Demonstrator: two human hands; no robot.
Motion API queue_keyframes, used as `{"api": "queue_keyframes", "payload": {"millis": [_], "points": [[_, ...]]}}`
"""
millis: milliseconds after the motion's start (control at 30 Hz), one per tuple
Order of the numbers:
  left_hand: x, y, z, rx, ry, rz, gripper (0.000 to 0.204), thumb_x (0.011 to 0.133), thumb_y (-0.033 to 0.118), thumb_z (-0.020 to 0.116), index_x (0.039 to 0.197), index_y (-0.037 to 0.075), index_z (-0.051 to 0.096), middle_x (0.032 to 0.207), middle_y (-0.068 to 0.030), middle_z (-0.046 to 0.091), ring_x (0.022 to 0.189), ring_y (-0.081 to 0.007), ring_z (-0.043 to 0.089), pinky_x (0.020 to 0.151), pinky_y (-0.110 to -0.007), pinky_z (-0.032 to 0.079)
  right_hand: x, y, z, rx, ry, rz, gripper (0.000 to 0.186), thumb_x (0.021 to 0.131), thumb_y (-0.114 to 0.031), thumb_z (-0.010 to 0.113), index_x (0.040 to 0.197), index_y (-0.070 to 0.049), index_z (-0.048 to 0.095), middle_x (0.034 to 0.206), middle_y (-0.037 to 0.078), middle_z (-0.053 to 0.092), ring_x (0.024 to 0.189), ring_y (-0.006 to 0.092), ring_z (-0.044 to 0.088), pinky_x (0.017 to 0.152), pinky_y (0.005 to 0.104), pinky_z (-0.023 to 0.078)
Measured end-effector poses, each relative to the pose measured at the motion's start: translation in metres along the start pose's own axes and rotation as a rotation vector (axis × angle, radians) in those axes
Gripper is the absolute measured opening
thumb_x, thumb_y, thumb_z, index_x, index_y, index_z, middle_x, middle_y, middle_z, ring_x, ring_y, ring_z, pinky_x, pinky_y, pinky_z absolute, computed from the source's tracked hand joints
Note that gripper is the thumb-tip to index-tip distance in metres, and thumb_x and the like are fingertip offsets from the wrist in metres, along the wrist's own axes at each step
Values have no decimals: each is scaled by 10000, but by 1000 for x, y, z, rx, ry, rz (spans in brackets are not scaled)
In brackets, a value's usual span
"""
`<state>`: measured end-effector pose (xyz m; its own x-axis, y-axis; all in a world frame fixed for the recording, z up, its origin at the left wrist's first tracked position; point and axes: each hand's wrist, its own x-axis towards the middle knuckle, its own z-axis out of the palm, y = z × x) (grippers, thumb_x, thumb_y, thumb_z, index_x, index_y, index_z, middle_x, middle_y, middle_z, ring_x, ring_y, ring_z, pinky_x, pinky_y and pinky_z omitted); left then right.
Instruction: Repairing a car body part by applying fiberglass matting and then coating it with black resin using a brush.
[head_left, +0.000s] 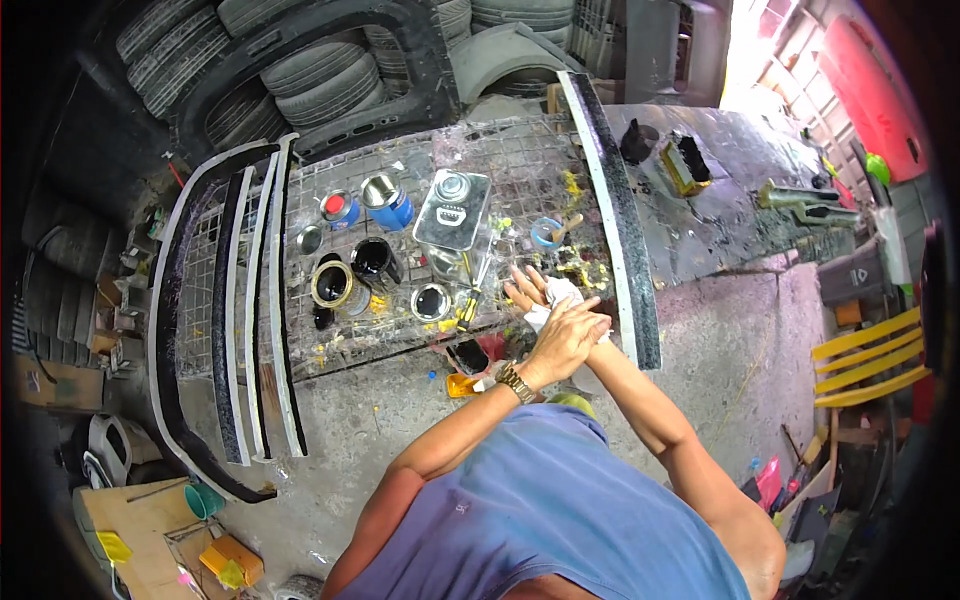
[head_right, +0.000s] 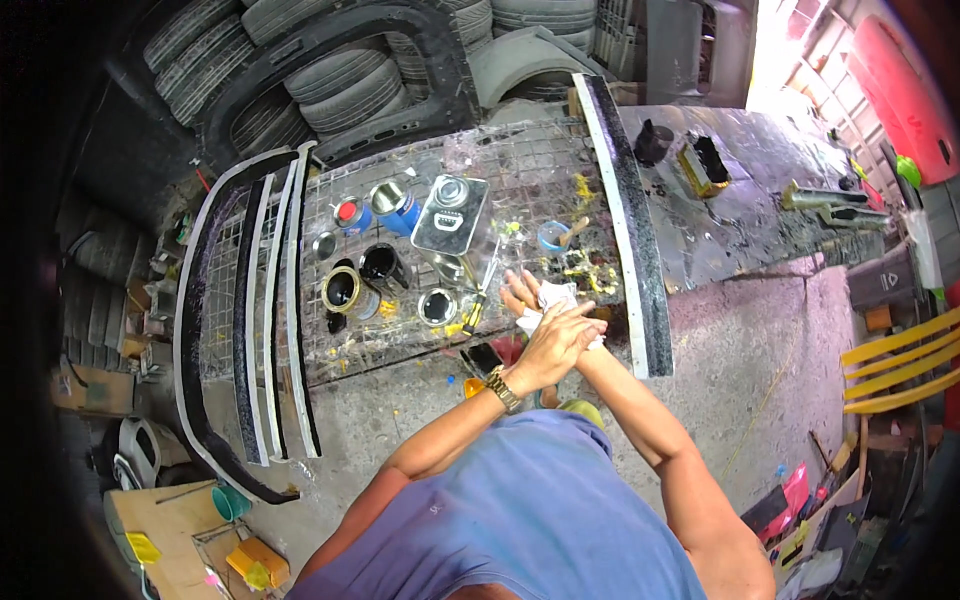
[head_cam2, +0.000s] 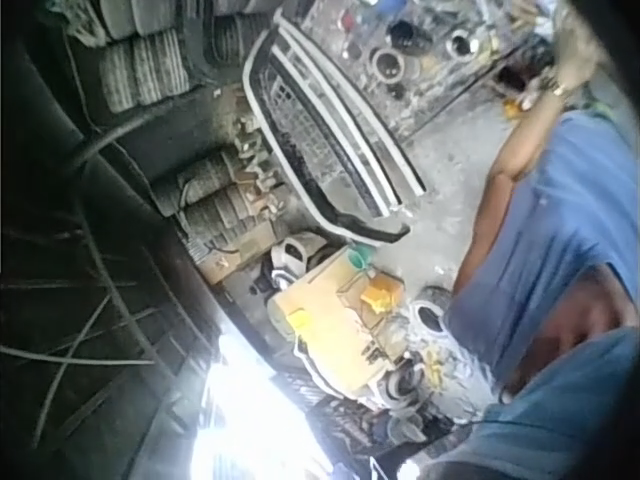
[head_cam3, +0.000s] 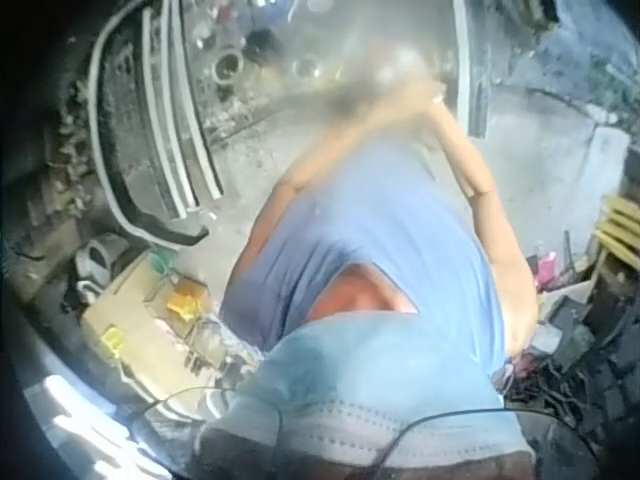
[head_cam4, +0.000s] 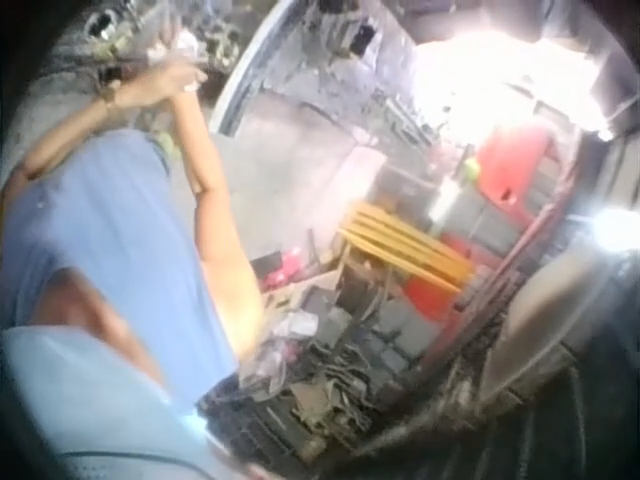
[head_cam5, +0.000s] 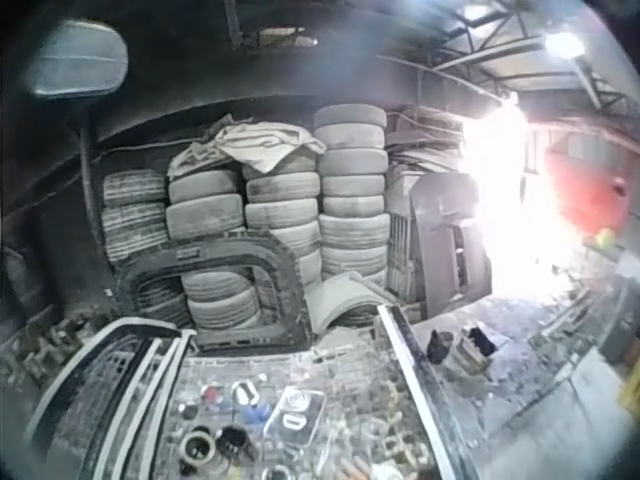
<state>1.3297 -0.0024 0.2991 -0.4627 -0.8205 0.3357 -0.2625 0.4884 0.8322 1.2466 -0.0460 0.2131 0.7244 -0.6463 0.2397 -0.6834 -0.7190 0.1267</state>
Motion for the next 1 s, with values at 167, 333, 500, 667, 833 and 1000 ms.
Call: {"api": "queue_keyframes", "payload": {"millis": [167,333,500,667,833,1000], "points": [[36,-33,-72,313,88,-68,286,963,254,471,962,23,639,1045,-157,651,1037,-330,606,894,-487,468,1,20,-135,494,-157,35,554,850,-165,513,1383,-66,403,1492,159,309,1391,337,259,1125,496,202],[43,-55,-80,-1150,447,-523,581,998,493,312,1150,-20,539,1142,-121,627,1047,-216,613,893,-365,497,14,21,-144,763,304,358,470,856,-162,596,1319,-124,526,1513,176,260,1422,400,124,1134,507,136],[53,-6,-60,-1320,279,-396,828,949,613,274,1435,-56,238,1531,-149,200,1422,-233,188,1167,-353,135,79,63,-57,1524,641,684,352,949,-220,494,1215,5,551,1199,166,575,1157,299,529,990,449,414],[74,-6,-71,-1909,333,-182,834,942,597,311,1403,-97,275,1507,-235,208,1414,-329,195,1162,-412,195,84,63,-53,2877,253,429,489,987,-354,399,1332,-9,438,1255,129,569,1153,283,543,1027,433,406],[80,-21,-46,-1957,504,-97,773,951,568,333,1428,-36,258,1509,-222,218,1399,-347,226,1159,-432,206,53,19,-93,2859,533,1011,501,975,-356,395,1379,-60,389,1397,121,447,1278,274,431,1097,416,325],[10,-37,-36,-1717,519,-437,679,976,526,317,1456,52,247,1514,-136,267,1379,-325,287,1133,-449,248,81,90,-112,2443,566,858,402,960,-296,501,1240,-7,515,1142,127,628,1034,243,621,905,359,493]]}}
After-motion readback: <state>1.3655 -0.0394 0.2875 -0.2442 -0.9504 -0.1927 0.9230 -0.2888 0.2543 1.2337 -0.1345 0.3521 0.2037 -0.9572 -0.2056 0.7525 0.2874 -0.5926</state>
